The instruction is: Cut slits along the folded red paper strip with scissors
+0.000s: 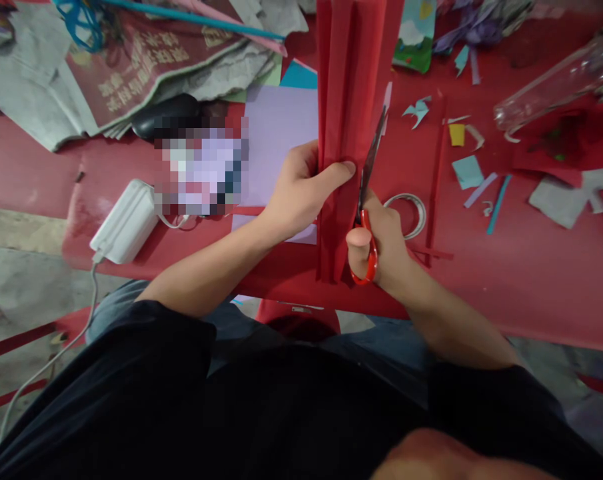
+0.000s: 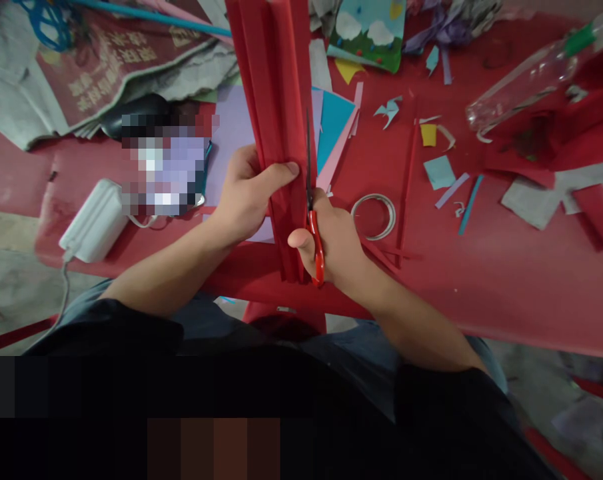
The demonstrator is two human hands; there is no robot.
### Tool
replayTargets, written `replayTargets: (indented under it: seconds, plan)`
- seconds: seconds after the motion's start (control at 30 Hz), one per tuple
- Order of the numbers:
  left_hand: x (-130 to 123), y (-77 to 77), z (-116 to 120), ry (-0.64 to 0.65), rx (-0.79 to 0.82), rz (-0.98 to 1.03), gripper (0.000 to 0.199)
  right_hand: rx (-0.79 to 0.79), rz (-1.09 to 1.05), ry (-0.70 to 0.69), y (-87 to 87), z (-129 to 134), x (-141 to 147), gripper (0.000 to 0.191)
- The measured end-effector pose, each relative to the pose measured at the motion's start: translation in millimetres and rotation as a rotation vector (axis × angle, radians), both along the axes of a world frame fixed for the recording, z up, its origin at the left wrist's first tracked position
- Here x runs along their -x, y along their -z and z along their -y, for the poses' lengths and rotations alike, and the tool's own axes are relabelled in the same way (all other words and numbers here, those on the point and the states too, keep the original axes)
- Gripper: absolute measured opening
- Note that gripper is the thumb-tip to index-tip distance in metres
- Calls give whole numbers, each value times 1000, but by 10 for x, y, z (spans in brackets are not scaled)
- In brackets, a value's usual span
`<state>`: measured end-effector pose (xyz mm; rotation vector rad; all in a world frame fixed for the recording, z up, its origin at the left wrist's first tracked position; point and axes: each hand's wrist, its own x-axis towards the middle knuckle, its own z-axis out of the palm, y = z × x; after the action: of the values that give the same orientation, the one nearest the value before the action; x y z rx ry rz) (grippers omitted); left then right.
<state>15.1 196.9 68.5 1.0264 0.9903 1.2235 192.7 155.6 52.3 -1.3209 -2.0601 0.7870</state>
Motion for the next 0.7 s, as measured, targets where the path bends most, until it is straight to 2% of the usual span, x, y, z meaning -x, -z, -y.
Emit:
replayTargets:
  seconds: [0.4, 0.6, 0.7]
  plan:
    - [8, 42, -15, 24, -46, 44, 14, 4, 2, 17, 67, 0, -19, 101]
    - [1, 43, -15, 7, -31, 44, 15, -21, 22, 46, 63, 4, -23, 99]
    - [18, 51, -42, -16, -58, 110, 12, -24, 41, 33, 50, -5, -19, 95]
